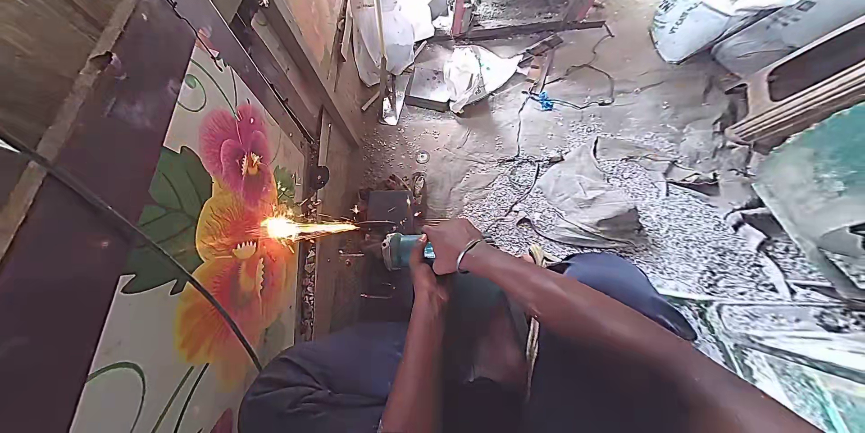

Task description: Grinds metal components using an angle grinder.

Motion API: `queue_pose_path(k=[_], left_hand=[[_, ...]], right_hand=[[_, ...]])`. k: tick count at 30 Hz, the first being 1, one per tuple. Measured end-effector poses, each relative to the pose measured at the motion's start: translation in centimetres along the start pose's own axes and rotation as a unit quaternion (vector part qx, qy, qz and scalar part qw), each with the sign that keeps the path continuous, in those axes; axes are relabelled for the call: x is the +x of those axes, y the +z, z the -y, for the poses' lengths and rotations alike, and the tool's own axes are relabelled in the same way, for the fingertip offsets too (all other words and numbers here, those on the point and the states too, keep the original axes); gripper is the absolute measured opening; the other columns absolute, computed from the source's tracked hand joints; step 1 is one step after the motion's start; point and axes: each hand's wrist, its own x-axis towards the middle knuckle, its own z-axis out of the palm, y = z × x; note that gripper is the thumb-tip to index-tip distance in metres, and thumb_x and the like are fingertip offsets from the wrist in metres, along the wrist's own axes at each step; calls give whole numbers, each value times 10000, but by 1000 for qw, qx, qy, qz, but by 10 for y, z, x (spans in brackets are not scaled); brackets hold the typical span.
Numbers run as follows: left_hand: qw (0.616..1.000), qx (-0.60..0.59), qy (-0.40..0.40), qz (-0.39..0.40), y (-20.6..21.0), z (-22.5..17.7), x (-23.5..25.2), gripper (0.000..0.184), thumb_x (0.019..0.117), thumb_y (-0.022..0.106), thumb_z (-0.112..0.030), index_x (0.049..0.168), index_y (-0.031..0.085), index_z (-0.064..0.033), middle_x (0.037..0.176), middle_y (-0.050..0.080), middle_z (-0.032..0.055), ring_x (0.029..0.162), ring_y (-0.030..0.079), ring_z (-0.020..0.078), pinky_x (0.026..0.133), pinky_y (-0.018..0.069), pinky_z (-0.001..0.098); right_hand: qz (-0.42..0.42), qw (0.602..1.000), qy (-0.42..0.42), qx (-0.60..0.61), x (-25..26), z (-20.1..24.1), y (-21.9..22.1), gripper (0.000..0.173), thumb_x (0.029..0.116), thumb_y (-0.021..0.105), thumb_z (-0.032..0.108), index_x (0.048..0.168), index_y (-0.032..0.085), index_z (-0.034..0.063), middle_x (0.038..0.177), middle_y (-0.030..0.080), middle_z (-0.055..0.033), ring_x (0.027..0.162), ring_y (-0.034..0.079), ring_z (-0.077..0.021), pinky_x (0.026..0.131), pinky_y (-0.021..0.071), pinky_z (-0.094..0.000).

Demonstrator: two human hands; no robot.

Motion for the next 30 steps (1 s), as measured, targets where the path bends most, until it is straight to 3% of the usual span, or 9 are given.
queue_pose_path(k=[6, 16, 30], left_hand=[[1000, 11, -6, -21, 0, -1, -1, 241, 1031, 448, -262, 1054, 602, -78, 861, 690, 99, 774, 702, 207, 673, 604, 398], [999, 25, -2, -47, 6, -5, -2, 238, 1043, 448, -253, 1054, 597, -68, 858, 686, 102, 763, 701, 207, 671, 605, 396], [996, 33, 4, -81, 20, -16, -3, 223, 1052, 456, -239, 1058, 599, -68, 837, 680, 94, 727, 695, 187, 636, 604, 367]], right_hand=[[13, 1000, 10, 9, -3, 0, -1, 624, 721, 806, 398, 1240, 645, 92, 1076, 709, -197, 993, 692, -416, 759, 533, -639], [18, 1000, 12, 8, -1, 1, -4, 638, 734, 792, 409, 1273, 643, 103, 1104, 712, -199, 1012, 693, -419, 774, 534, -646], [43, 999, 6, 27, 11, 2, -12, 570, 744, 806, 433, 1142, 681, 44, 1101, 708, -217, 1026, 685, -435, 782, 521, -675]])
